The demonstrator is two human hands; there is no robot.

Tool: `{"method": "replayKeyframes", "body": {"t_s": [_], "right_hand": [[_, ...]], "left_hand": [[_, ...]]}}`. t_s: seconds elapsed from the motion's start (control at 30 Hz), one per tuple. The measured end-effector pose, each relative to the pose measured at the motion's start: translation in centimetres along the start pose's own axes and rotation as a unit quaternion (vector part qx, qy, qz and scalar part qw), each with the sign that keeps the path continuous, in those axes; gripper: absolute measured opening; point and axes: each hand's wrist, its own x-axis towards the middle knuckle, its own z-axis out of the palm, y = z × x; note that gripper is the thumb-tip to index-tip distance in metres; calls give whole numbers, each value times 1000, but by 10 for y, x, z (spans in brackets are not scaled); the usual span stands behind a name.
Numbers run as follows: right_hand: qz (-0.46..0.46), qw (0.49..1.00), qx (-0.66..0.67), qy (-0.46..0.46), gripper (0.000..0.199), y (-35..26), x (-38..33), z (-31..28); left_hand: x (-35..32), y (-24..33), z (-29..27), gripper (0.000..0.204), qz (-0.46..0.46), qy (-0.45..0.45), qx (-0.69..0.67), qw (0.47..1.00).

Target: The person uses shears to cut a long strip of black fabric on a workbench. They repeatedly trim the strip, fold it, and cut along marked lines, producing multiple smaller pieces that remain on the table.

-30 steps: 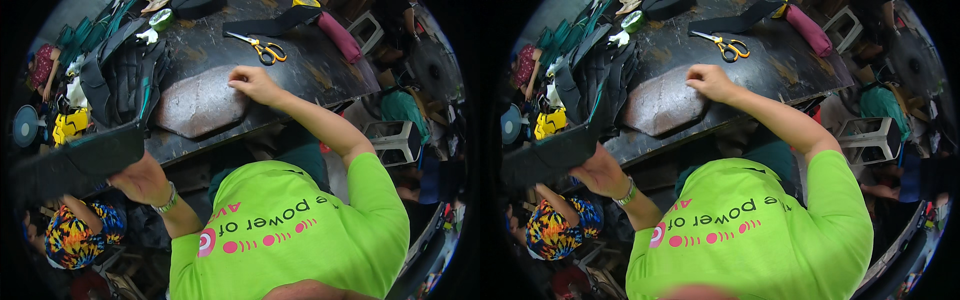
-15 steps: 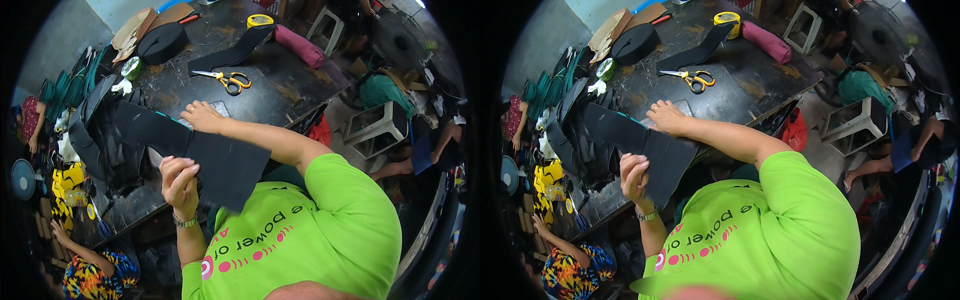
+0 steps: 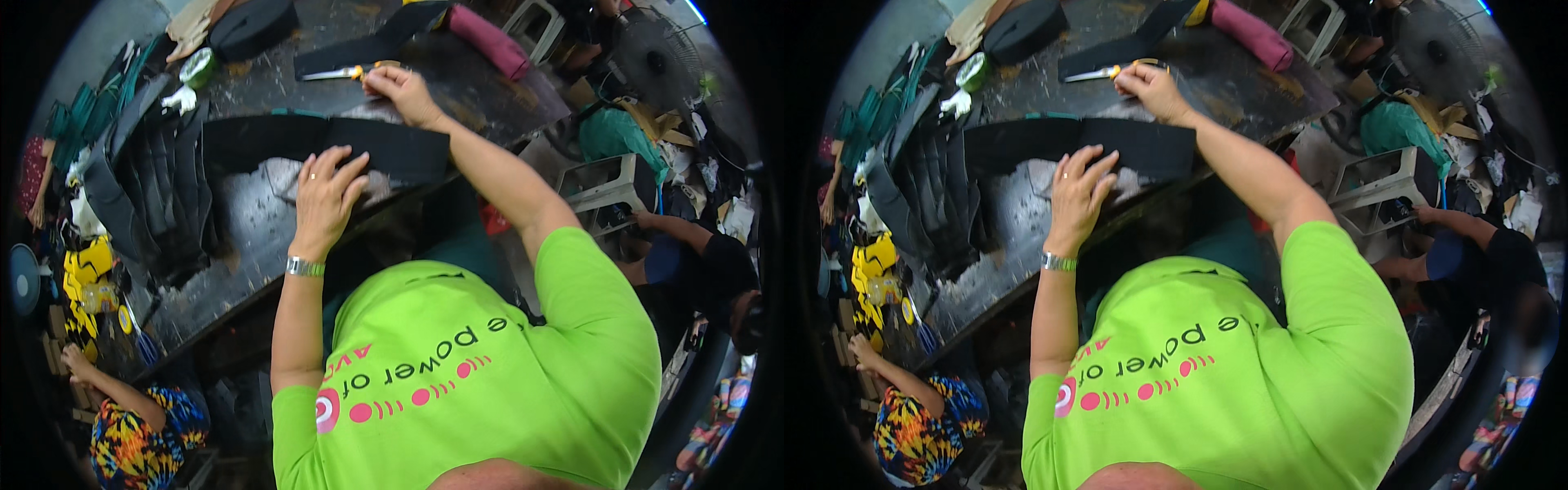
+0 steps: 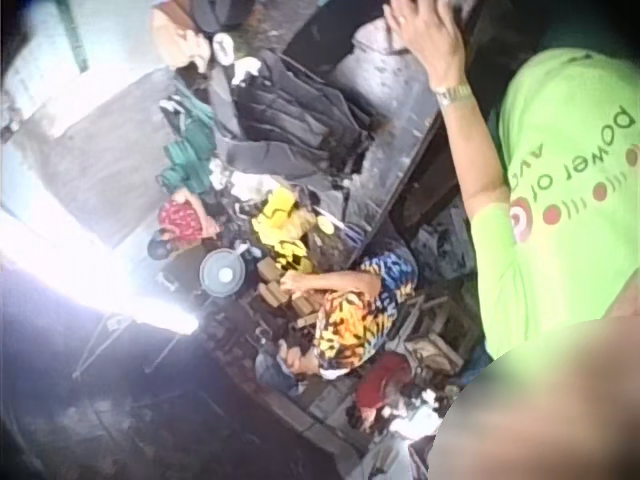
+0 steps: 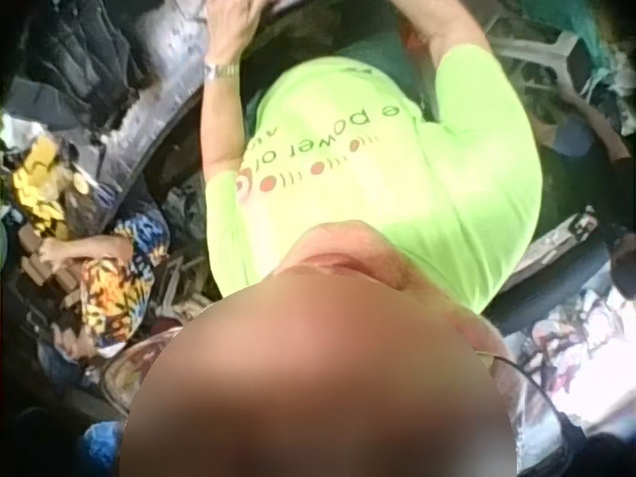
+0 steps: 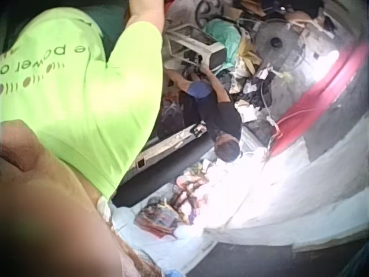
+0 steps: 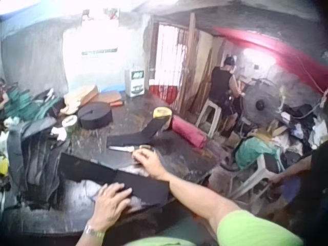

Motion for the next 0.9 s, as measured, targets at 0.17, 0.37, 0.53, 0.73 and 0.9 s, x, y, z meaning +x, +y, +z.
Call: {"method": "replayKeyframes", "body": {"t_s": [0.17, 0.37, 0.53, 0.73, 0.9], "right_hand": [[122, 992, 3, -25, 20, -36, -29, -13], [136, 953, -264, -59, 32, -79, -100, -40], [-108, 849, -505, -116, 50, -96, -151, -36], [-226, 827, -474, -202, 37, -110, -127, -6], [-389, 814, -396, -174, 28, -126, -39, 75]], "left_hand": [[16, 11, 6, 25, -17, 65, 28, 997], [33, 19, 10, 18, -21, 45, -1, 999], [35, 29, 19, 12, 8, -7, -144, 990], [33, 27, 19, 17, 43, 5, -144, 989], [25, 30, 29, 17, 39, 55, -63, 996]]}}
